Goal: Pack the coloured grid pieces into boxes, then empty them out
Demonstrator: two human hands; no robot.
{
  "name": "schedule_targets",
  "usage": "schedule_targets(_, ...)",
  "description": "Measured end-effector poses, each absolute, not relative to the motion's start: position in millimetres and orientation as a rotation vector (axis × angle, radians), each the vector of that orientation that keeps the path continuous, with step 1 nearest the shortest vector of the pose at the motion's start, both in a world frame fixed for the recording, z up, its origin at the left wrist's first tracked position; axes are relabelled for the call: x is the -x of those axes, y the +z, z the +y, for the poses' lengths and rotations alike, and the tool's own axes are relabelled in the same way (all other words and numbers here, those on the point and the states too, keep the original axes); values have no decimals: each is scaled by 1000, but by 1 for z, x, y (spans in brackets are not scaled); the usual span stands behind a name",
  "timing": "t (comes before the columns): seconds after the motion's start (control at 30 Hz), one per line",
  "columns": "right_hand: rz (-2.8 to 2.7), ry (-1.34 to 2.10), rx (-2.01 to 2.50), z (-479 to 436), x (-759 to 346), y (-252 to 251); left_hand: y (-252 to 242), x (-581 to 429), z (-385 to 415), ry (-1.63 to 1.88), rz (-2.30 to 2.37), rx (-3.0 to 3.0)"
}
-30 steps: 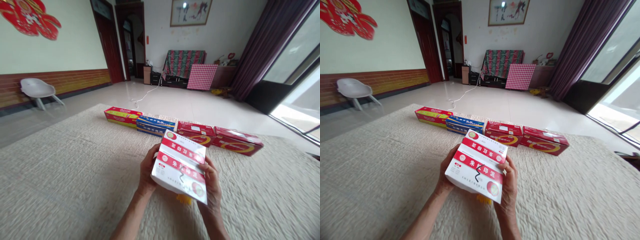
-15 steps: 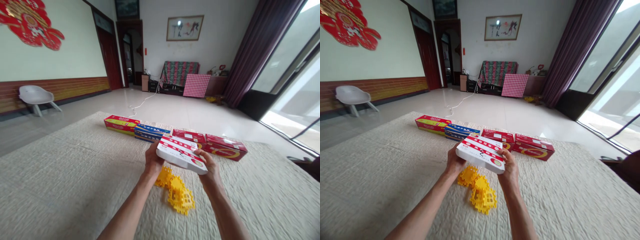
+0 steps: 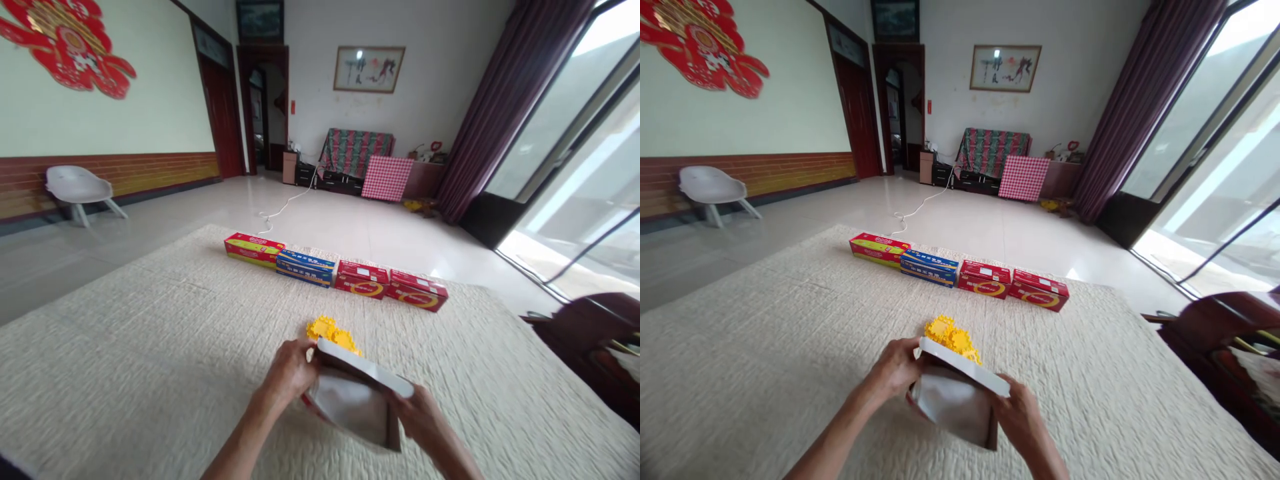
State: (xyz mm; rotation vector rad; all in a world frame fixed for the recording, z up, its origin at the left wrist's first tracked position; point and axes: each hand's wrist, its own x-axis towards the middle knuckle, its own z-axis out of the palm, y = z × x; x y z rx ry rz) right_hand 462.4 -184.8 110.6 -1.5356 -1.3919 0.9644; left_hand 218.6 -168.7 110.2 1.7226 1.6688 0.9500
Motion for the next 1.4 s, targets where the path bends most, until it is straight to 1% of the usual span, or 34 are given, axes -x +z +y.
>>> schedule_targets(0.13, -1367, 1106, 1574, -203, -466, 100, 92, -216, -184, 919, 1696, -1694)
schedule_targets(0.23, -1279, 1049, 1633, -210, -466, 83, 79, -220, -190, 892, 1671, -1699)
schedule_targets(0.4, -1056, 971, 1584, -212, -462, 57, 66, -228, -192, 919, 1652, -1668)
schedule_targets(0.6, -946, 912, 1578, -213, -457, 48, 46, -233, -187, 1244, 1506, -1404)
schedule_targets(0.67, -925, 900, 1540, -215, -456, 50, 39, -234, -186, 1285, 1436, -1311)
schedule_targets(0.8, -957, 988, 1518, -219, -463, 47, 35, -237, -185, 1292, 1319, -1113)
schedule_targets(0.97, -658, 1243, 1419, -222, -481, 24, 35, -245, -186, 1306, 1167, -954)
schedule_targets(1.03, -648, 1296, 1348, -221, -482, 19, 34, -249, -187, 1299, 1159, -880)
schedule_targets(1.23, -962, 1078, 1451, -223, -471, 30, 31, -259, -187, 1444, 1247, -467)
schedule_targets(1.33, -1034, 952, 1469, -226, -468, 39, 37, -257, -187, 1427, 1352, -511)
schedule_targets(1.4, -1042, 955, 1489, -228, -469, 43, 41, -254, -188, 1405, 1388, -592)
